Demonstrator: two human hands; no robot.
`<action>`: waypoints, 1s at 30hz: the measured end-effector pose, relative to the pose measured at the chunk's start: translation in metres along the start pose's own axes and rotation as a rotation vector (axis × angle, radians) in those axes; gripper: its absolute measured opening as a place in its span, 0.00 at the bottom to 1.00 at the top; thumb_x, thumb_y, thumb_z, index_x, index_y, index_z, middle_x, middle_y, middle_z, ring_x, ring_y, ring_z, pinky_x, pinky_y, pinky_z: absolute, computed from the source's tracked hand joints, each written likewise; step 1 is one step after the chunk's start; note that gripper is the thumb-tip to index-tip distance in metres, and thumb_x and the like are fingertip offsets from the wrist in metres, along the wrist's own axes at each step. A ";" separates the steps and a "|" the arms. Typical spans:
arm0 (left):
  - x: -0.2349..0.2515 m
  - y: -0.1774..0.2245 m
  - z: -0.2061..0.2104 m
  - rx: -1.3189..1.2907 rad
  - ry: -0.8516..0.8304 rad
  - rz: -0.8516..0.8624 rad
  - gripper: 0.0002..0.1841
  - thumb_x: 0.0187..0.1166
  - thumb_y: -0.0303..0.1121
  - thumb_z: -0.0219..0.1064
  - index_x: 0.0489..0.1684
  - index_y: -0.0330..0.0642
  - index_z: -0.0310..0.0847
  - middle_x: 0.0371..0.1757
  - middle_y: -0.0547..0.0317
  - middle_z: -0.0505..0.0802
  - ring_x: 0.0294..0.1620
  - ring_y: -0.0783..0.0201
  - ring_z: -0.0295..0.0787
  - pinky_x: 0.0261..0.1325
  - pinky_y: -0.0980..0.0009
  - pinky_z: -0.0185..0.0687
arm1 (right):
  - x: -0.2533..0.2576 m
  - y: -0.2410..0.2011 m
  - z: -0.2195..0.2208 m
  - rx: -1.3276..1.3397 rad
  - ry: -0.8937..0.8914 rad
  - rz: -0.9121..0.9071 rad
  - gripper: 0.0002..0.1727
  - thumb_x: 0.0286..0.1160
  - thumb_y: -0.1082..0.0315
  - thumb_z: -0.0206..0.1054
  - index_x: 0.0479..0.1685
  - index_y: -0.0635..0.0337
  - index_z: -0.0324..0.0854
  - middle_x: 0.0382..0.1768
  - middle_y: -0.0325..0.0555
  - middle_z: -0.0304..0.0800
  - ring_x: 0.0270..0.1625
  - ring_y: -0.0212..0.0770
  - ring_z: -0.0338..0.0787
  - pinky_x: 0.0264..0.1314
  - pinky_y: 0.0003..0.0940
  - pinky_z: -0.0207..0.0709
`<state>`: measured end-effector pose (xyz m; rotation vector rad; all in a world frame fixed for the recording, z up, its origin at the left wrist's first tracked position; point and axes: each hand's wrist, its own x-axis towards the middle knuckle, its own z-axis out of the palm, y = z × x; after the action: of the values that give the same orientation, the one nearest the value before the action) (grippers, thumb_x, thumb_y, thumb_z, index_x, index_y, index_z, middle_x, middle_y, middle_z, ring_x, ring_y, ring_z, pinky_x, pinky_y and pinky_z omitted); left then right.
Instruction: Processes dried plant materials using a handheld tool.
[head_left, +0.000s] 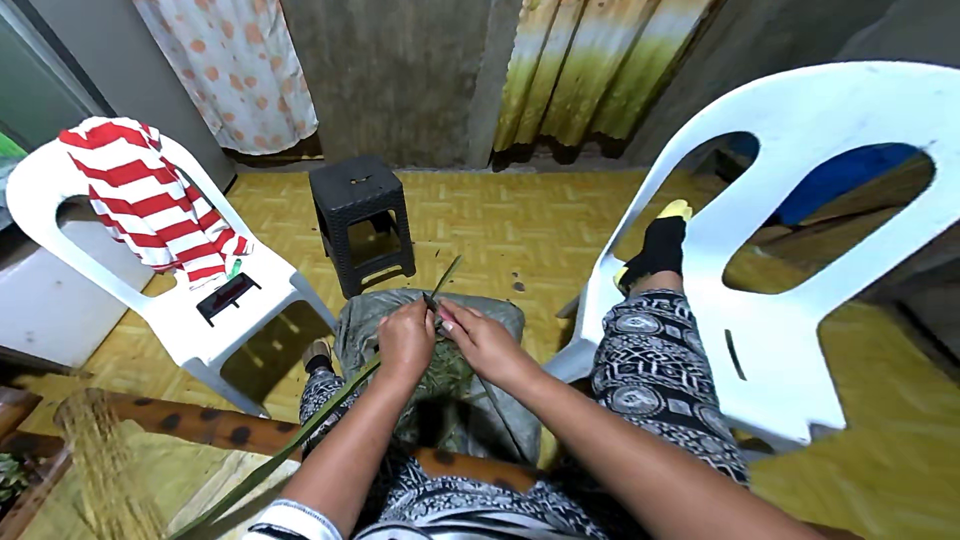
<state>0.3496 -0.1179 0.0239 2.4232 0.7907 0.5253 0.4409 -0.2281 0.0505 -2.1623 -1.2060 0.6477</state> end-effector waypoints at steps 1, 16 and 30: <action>0.001 0.002 0.000 0.002 0.007 0.002 0.14 0.86 0.29 0.59 0.41 0.28 0.89 0.41 0.40 0.95 0.48 0.43 0.94 0.58 0.43 0.82 | -0.001 0.000 -0.001 -0.010 -0.001 0.000 0.27 0.96 0.62 0.46 0.88 0.64 0.65 0.75 0.65 0.80 0.75 0.59 0.83 0.81 0.53 0.71; 0.007 0.006 0.002 -0.031 0.043 0.037 0.15 0.89 0.31 0.58 0.48 0.30 0.90 0.45 0.40 0.96 0.51 0.43 0.94 0.59 0.42 0.82 | 0.004 0.003 -0.007 -0.212 0.131 -0.007 0.27 0.95 0.61 0.49 0.88 0.60 0.67 0.64 0.64 0.86 0.67 0.63 0.86 0.75 0.62 0.73; -0.012 -0.026 0.005 -0.056 0.107 0.223 0.16 0.89 0.34 0.58 0.57 0.34 0.92 0.42 0.43 0.97 0.46 0.45 0.96 0.56 0.42 0.84 | 0.012 0.016 -0.028 -0.333 0.316 -0.050 0.24 0.92 0.64 0.55 0.84 0.57 0.73 0.58 0.64 0.88 0.62 0.66 0.87 0.64 0.66 0.74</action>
<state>0.3321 -0.1095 0.0023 2.4615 0.5423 0.7581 0.4745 -0.2321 0.0579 -2.3812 -1.2548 0.0766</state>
